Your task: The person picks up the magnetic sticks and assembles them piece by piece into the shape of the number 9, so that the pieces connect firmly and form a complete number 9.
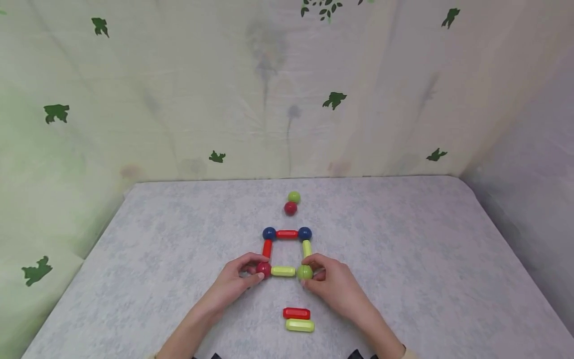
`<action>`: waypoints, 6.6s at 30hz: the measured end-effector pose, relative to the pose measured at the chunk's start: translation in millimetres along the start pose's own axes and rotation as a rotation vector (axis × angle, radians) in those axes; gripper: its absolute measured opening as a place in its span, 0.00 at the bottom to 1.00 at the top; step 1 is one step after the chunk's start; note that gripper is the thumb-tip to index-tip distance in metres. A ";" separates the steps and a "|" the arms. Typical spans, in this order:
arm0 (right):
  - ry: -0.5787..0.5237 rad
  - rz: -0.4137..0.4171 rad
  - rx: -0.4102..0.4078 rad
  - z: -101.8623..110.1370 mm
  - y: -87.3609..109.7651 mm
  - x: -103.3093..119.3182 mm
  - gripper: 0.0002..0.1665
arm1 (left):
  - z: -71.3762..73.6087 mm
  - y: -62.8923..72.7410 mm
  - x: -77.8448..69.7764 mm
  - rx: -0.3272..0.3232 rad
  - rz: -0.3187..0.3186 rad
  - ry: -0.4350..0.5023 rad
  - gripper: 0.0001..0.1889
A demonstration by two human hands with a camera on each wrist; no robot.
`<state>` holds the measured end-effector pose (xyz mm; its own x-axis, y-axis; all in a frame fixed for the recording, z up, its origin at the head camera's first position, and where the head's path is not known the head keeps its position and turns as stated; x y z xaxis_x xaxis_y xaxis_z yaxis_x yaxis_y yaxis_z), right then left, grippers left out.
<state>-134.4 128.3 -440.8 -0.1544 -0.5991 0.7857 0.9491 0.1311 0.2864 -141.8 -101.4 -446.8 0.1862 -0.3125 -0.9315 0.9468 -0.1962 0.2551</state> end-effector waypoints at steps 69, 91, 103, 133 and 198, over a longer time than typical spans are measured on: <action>0.091 0.050 0.016 20.9 -50.9 5.6 0.14 | 0.7 2.5 -1.5 -0.004 0.015 -0.003 0.17; 0.041 -0.021 0.054 21.9 -60.3 8.6 0.12 | 0.8 1.1 -3.0 -0.005 0.017 -0.024 0.16; 0.039 -0.006 0.051 20.5 -56.7 8.4 0.14 | 0.6 0.7 -2.0 0.007 0.025 -0.016 0.16; 0.166 0.218 0.134 22.1 22.3 1.1 0.08 | 0.0 0.9 -3.8 0.003 0.029 -0.021 0.17; -0.374 -0.015 0.297 -2.0 25.1 -10.5 0.17 | 0.0 -0.2 -1.8 -0.002 0.027 -0.014 0.17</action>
<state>-108.4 136.3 -442.9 -0.3072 -0.2838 0.9084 0.8352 0.3772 0.4003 -142.3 -100.8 -445.2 0.2084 -0.3307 -0.9204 0.9420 -0.1853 0.2799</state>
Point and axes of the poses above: each hand's wrist, its own y-axis away from the middle knuckle, its own z-axis out of the back of the hand, x = y × z, the point moved 3 cm from there along -y, towards the middle knuckle
